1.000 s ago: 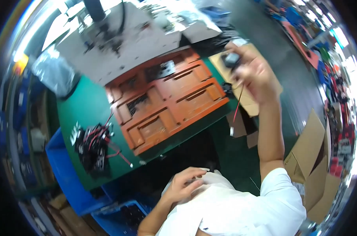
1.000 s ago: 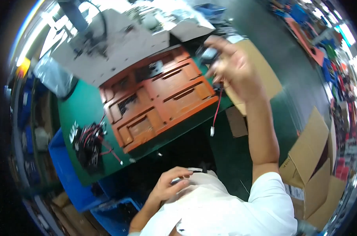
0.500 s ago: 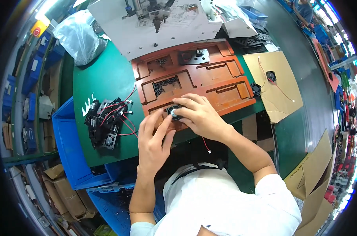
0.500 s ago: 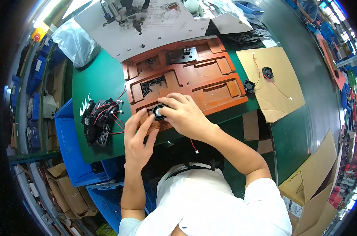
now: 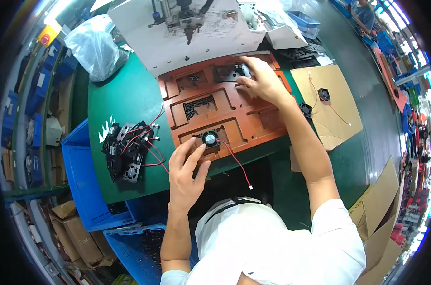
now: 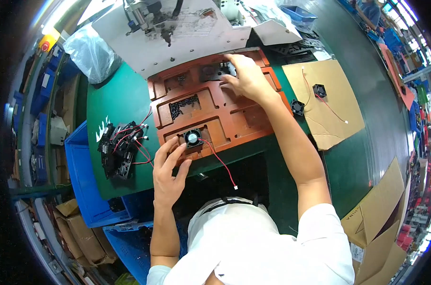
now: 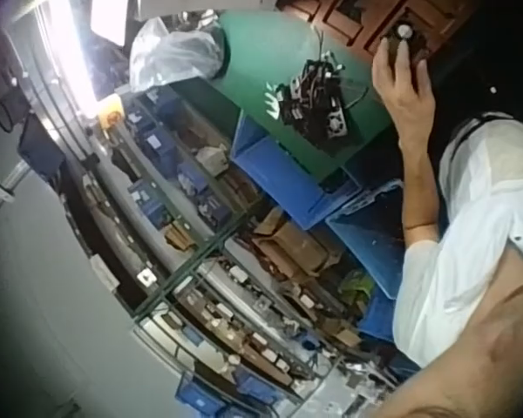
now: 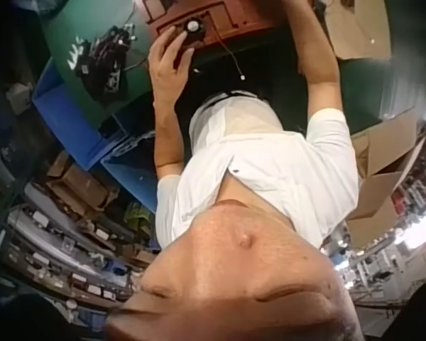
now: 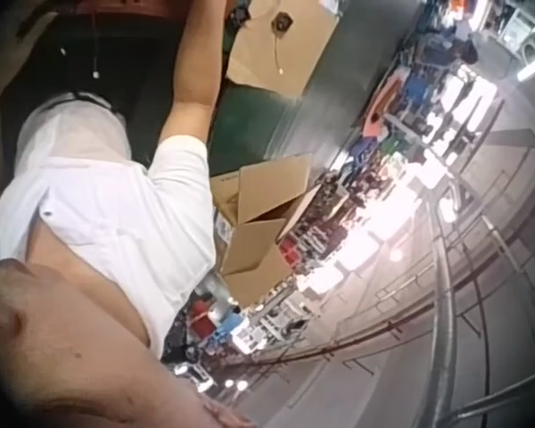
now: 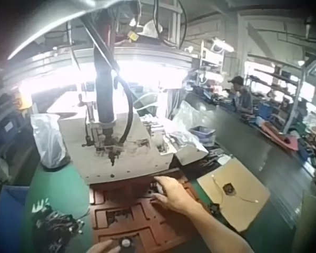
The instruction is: The recorder is assembling small electronic units at a workbench, using an electric screwdriver to fasten components, and then organizing and packing finished parts into cardboard boxes.
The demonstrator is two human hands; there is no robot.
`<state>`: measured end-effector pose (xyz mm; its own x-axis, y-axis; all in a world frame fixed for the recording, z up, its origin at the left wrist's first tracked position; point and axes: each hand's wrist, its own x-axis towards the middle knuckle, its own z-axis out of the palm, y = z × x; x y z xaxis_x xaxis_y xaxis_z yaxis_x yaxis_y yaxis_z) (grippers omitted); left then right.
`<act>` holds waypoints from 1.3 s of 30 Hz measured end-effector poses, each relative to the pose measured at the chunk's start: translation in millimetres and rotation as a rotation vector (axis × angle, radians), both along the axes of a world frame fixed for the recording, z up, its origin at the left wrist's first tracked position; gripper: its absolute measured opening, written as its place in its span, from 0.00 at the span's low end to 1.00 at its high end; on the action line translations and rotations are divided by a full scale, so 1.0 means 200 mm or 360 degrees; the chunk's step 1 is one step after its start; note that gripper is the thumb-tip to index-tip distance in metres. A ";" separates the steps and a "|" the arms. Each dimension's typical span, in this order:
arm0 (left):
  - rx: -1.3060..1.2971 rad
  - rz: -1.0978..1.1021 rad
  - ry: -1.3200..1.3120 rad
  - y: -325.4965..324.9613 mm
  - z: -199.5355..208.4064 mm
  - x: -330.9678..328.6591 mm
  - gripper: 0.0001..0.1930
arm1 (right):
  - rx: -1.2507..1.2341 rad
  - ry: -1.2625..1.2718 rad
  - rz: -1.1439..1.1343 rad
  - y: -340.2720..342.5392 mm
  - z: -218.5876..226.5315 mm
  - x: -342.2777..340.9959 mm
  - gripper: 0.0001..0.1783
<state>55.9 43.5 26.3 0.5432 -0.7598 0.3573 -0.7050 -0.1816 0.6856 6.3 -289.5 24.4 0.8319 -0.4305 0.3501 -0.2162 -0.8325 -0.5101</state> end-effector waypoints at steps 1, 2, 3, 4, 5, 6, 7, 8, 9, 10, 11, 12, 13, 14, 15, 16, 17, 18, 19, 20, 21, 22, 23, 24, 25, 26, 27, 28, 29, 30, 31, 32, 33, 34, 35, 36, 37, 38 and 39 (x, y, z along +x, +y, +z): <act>-0.0061 0.0015 0.0219 0.01 0.00 0.00 0.20 | -0.0001 -0.0003 0.0013 -0.02 -0.01 -0.01 0.29; -0.0059 0.0029 0.0218 0.02 0.02 0.01 0.20 | -0.0095 0.0054 0.0005 -0.02 -0.01 -0.02 0.28; -0.0073 0.0030 0.0333 0.03 0.04 0.02 0.19 | -0.0191 0.0109 -0.0008 -0.03 -0.01 -0.02 0.27; -0.0089 0.0025 0.0446 0.02 0.07 0.03 0.19 | -0.0192 0.0105 -0.0004 -0.04 -0.02 -0.02 0.27; -0.0087 0.0040 0.0382 0.03 0.08 0.05 0.19 | 0.0071 -0.0085 -0.0023 0.00 0.00 -0.02 0.25; -0.0145 0.0022 0.0320 0.04 0.05 0.10 0.24 | 0.0337 -0.0273 -0.0041 0.08 0.05 -0.02 0.23; -0.0374 0.0112 0.0748 0.02 0.04 0.11 0.27 | 0.1053 -0.0460 0.0011 0.19 0.09 -0.02 0.22; -0.0604 0.0213 0.1173 -0.02 0.07 0.11 0.29 | 0.1333 -0.0546 0.0025 0.35 0.17 -0.01 0.23; -0.0835 0.0206 0.1350 -0.09 0.10 0.14 0.30 | 0.1567 -0.0582 0.0091 0.50 0.18 -0.02 0.23; -0.0833 0.0203 0.1340 -0.14 0.12 0.19 0.30 | 0.1398 -0.0517 0.0279 0.58 0.15 -0.02 0.24; -0.0941 0.0084 0.1629 -0.17 0.13 0.23 0.27 | 0.1726 -0.0475 0.0319 0.73 0.17 -0.01 0.25; -0.1049 -0.0031 0.1906 -0.19 0.16 0.29 0.23 | 0.1975 -0.0622 0.0438 0.84 0.12 0.02 0.29; -0.1013 -0.0051 0.1829 -0.20 0.19 0.34 0.16 | 0.1924 -0.0722 0.0526 0.93 0.12 0.03 0.34; -0.1029 -0.0046 0.1793 -0.24 0.24 0.40 0.16 | 0.2083 -0.0804 0.0526 1.02 0.10 0.00 0.39; -0.1235 0.0032 0.1826 -0.25 0.31 0.45 0.13 | 0.2290 -0.0642 0.0571 1.12 0.09 -0.02 0.44; -0.1444 0.0095 0.1856 -0.27 0.36 0.51 0.10 | 0.2453 -0.0678 0.0623 1.25 0.02 -0.04 0.47; -0.1519 0.0134 0.1800 -0.27 0.40 0.57 0.08 | 0.2514 -0.0504 0.0787 1.34 -0.05 -0.05 0.48; -0.1603 0.0166 0.1782 -0.27 0.42 0.63 0.07 | 0.2847 -0.0363 0.1053 1.43 -0.02 -0.05 0.46; -0.1653 0.0189 0.1783 -0.29 0.43 0.68 0.08 | 0.2932 -0.0055 0.1071 1.49 -0.05 -0.09 0.46; -0.1701 0.0208 0.1783 -0.31 0.44 0.73 0.08 | 0.2888 -0.0007 0.0967 1.55 -0.10 -0.12 0.47; -0.1704 0.0255 0.1734 -0.26 0.48 0.77 0.08 | 0.3125 0.0095 0.0964 1.61 -0.09 -0.14 0.48; -0.1731 0.0265 0.1676 -0.22 0.52 0.81 0.08 | 0.3421 0.0335 0.0926 1.63 -0.07 -0.18 0.49; -0.1750 0.0274 0.1653 -0.19 0.55 0.85 0.08 | 0.3564 0.0426 0.0994 1.67 -0.13 -0.20 0.50; -0.1766 0.0281 0.1638 -0.16 0.57 0.88 0.09 | 0.3705 0.0559 0.1062 1.71 -0.15 -0.22 0.47; -0.1784 0.0313 0.1619 -0.12 0.58 0.93 0.09 | 0.3864 0.0800 0.1097 1.73 -0.16 -0.25 0.46; -0.1799 0.0309 0.1584 -0.09 0.60 0.96 0.09 | 0.4008 0.1056 0.1121 1.75 -0.16 -0.27 0.46; -0.1818 0.0320 0.1549 -0.07 0.62 0.98 0.10 | 0.4051 0.1191 0.1077 1.78 -0.16 -0.28 0.46; -0.1836 0.0332 0.1515 -0.05 0.64 1.00 0.10 | 0.4089 0.1328 0.1028 1.80 -0.16 -0.30 0.46; -0.1856 0.0329 0.1515 -0.05 0.66 1.00 0.11 | 0.4172 0.1502 0.1332 1.80 -0.16 -0.32 0.49; -0.1858 0.0320 0.1500 -0.03 0.69 1.00 0.11 | 0.4277 0.1610 0.1369 1.81 -0.10 -0.35 0.49; -0.1880 0.0280 0.1459 -0.01 0.71 1.01 0.11 | 0.4297 0.1762 0.1417 1.83 -0.12 -0.37 0.49; -0.1896 0.0245 0.1436 0.01 0.71 1.00 0.11 | 0.4329 0.1908 0.1447 1.84 -0.10 -0.38 0.49; -0.1911 0.0233 0.1436 0.03 0.72 1.00 0.11 | 0.4202 0.1864 0.1288 1.82 -0.07 -0.38 0.48; -0.1966 0.0182 0.1441 0.05 0.71 1.00 0.11 | 0.4220 0.1848 0.1270 1.79 -0.07 -0.37 0.48; -0.1964 0.0118 0.1427 0.10 0.69 1.00 0.10 | 0.4028 0.1828 0.1283 1.77 -0.08 -0.37 0.47; -0.1955 0.0049 0.1428 0.13 0.66 0.99 0.10 | 0.3849 0.1791 0.1282 1.73 -0.11 -0.36 0.46; -0.1955 -0.0062 0.1482 0.16 0.63 0.98 0.09 | 0.3643 0.1734 0.1265 1.68 -0.18 -0.34 0.45; -0.1959 -0.0162 0.1545 0.18 0.60 0.94 0.10 | 0.3524 0.1489 0.1321 1.61 -0.23 -0.31 0.46; -0.1992 -0.0238 0.1634 0.19 0.59 0.88 0.11 | 0.3408 0.1372 0.1101 1.56 -0.22 -0.29 0.46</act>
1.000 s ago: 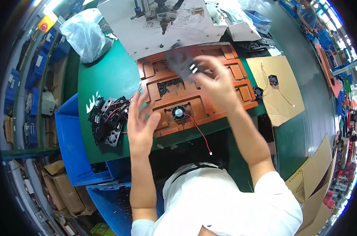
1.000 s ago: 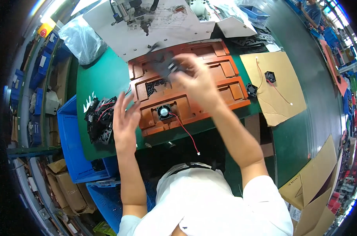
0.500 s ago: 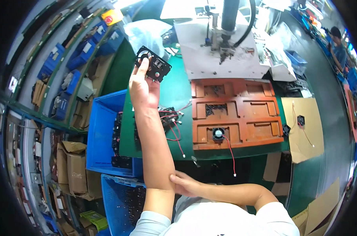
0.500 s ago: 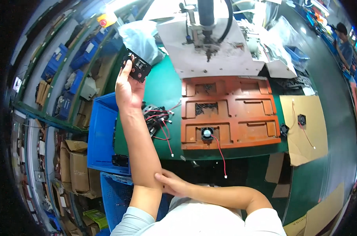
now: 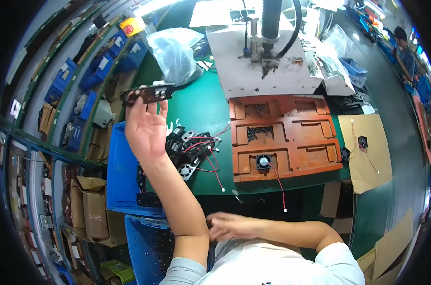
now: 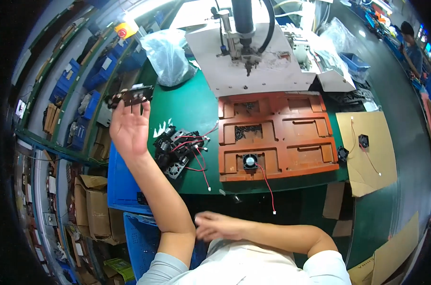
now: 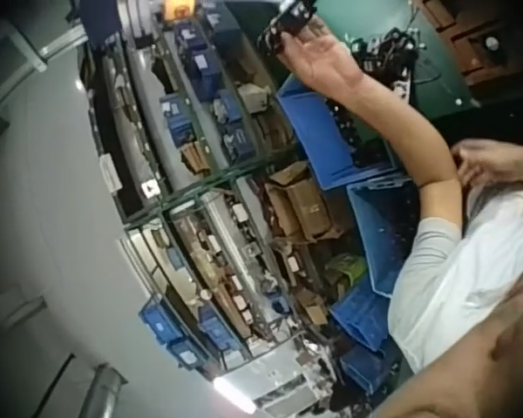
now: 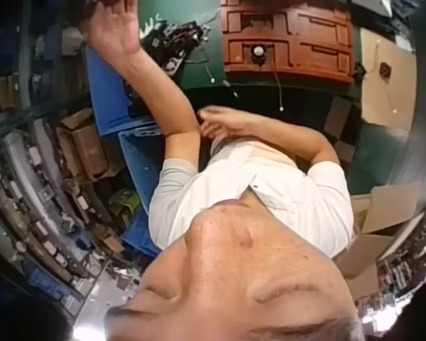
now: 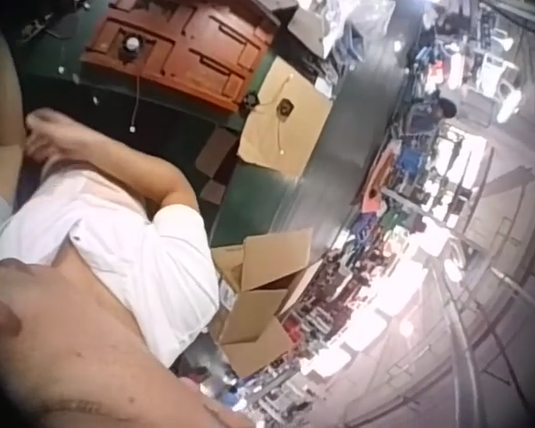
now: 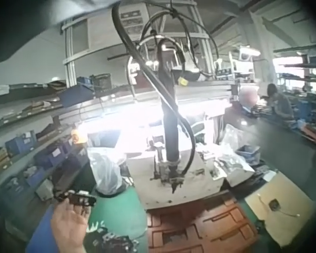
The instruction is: The recorder is assembling small electronic units at a workbench, using an electric screwdriver to fasten components, and then organizing and packing finished parts into cardboard boxes.
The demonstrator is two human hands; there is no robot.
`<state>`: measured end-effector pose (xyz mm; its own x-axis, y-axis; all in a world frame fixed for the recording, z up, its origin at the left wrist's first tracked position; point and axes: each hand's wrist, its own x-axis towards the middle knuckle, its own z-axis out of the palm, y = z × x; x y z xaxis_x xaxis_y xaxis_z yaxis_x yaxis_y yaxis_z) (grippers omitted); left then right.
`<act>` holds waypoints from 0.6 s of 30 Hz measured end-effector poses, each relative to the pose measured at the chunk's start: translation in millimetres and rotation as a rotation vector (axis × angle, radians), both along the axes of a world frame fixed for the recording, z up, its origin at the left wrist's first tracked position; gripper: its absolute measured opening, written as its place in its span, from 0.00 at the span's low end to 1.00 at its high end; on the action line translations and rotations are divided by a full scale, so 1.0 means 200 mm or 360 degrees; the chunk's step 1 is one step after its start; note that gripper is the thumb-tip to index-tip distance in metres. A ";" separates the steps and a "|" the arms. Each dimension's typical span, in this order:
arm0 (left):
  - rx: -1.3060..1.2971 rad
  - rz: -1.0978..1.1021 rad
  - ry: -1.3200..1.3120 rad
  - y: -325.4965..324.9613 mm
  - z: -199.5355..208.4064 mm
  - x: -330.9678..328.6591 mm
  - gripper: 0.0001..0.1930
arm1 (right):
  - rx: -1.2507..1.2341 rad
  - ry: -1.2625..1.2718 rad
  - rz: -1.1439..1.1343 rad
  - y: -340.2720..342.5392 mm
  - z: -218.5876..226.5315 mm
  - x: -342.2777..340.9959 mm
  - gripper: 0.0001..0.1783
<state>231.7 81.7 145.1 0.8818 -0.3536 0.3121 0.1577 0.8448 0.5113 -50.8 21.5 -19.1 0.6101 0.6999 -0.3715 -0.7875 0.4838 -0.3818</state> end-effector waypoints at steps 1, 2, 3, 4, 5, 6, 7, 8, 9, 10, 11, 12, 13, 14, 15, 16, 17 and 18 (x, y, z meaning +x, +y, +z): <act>-0.0072 -0.0078 0.0041 0.00 -0.01 -0.04 0.12 | -0.0202 0.0029 -0.0143 -0.03 0.00 0.01 0.47; -0.0071 -0.0086 0.0061 -0.01 -0.02 -0.04 0.12 | -0.0096 -0.0040 -0.0127 0.00 -0.01 0.00 0.49; -0.0206 -0.0176 0.0084 -0.02 -0.02 -0.04 0.12 | 0.0010 -0.0112 -0.0110 0.03 -0.01 0.00 0.51; -0.0342 -0.0262 0.0105 -0.02 -0.03 -0.03 0.12 | 0.0199 -0.0078 -0.0114 0.06 0.00 -0.01 0.52; -0.0350 -0.0241 0.0101 -0.04 -0.02 -0.03 0.12 | 0.0192 -0.0078 -0.0093 0.07 -0.03 -0.01 0.52; -0.0334 -0.0205 0.0147 -0.07 -0.02 -0.04 0.12 | 0.0357 -0.0108 -0.0193 0.09 -0.07 -0.01 0.53; -0.0317 -0.0168 0.0191 -0.09 -0.01 -0.04 0.12 | 0.0523 -0.0139 -0.0292 0.09 -0.11 -0.01 0.54; -0.0317 -0.0206 0.0205 -0.10 -0.01 -0.03 0.12 | 0.0528 -0.0139 -0.0295 0.09 -0.11 -0.01 0.54; -0.0311 -0.0208 0.0205 -0.10 -0.02 -0.04 0.12 | 0.0469 -0.0193 -0.0319 0.08 -0.09 0.00 0.54; -0.0328 -0.0177 0.0239 -0.09 -0.03 -0.06 0.11 | 0.0410 -0.0246 -0.0344 0.08 -0.09 0.01 0.54; -0.0349 -0.0149 0.0274 -0.10 -0.03 -0.09 0.11 | 0.0412 -0.0245 -0.0350 0.07 -0.09 0.01 0.54; -0.0354 -0.0175 0.0270 -0.09 -0.05 -0.09 0.11 | 0.0299 -0.0346 -0.0347 0.07 -0.09 0.01 0.52; -0.0350 -0.0182 0.0275 -0.09 -0.07 -0.11 0.11 | 0.0186 -0.0444 -0.0344 0.06 -0.09 0.01 0.51; -0.0325 -0.0219 0.0284 -0.09 -0.09 -0.14 0.11 | 0.0187 -0.0438 -0.0343 0.04 -0.07 0.01 0.51; -0.0299 -0.0257 0.0294 -0.09 -0.12 -0.16 0.11 | 0.0022 -0.0546 -0.0356 0.02 -0.04 0.03 0.48; -0.0254 -0.0254 0.0347 -0.10 -0.16 -0.18 0.12 | -0.0143 -0.0651 -0.0370 -0.01 -0.01 0.04 0.45; -0.0230 -0.0250 0.0361 -0.13 -0.17 -0.23 0.09 | -0.0141 -0.0642 -0.0379 -0.05 0.01 0.05 0.45; -0.0241 -0.0346 0.0186 -0.13 -0.22 -0.25 0.08 | -0.0369 -0.0794 -0.0355 -0.09 0.05 0.06 0.42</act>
<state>181.6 54.9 100.4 0.8235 -0.4955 0.2765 0.3940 0.8500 0.3497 -39.0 3.3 -9.8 0.8733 0.4697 -0.1295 -0.3744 0.4769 -0.7952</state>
